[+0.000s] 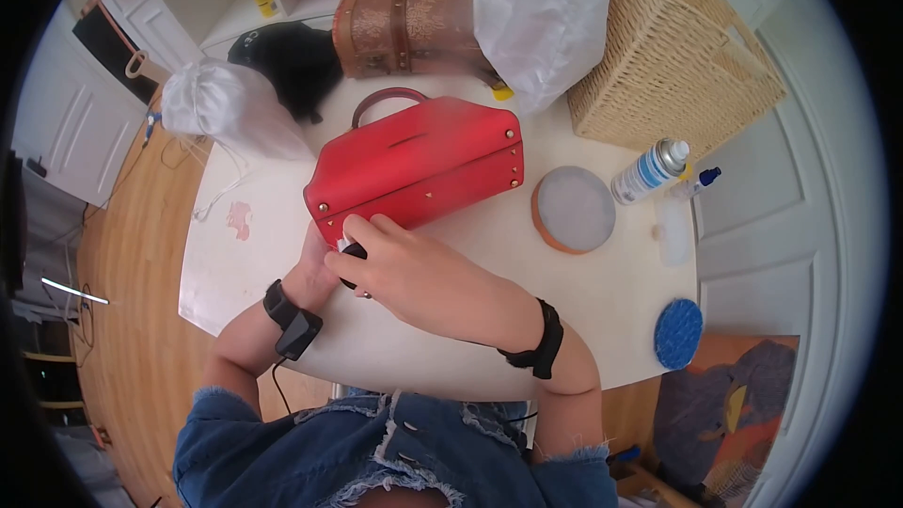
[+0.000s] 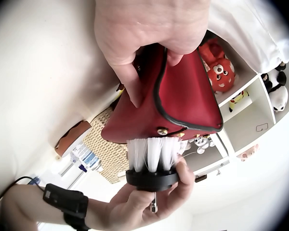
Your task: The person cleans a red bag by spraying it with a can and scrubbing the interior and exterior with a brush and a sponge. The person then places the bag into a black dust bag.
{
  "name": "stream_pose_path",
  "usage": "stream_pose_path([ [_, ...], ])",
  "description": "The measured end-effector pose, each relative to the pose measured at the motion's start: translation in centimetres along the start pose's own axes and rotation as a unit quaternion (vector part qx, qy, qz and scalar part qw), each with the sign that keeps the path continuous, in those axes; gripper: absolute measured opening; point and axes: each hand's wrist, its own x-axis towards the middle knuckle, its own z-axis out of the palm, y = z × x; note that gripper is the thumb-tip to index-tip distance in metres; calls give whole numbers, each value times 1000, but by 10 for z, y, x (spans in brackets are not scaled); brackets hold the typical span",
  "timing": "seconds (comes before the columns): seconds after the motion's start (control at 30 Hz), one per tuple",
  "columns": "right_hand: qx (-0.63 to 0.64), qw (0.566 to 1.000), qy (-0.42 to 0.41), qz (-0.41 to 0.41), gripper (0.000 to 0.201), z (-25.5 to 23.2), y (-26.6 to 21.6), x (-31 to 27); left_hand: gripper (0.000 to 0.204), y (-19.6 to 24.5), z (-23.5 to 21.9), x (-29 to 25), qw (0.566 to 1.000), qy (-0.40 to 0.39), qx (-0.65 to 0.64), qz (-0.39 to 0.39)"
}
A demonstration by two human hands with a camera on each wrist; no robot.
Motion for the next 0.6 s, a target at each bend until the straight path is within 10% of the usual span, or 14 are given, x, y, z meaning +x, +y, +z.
stream_pose_path([
  [0.33,44,959,207,190,31,-75,58,-48,43,-1,-1,1,999,15,3,38],
  [0.6,41,991,42,120,32,-62,36,-37,41,-2,7,1,998,40,17,47],
])
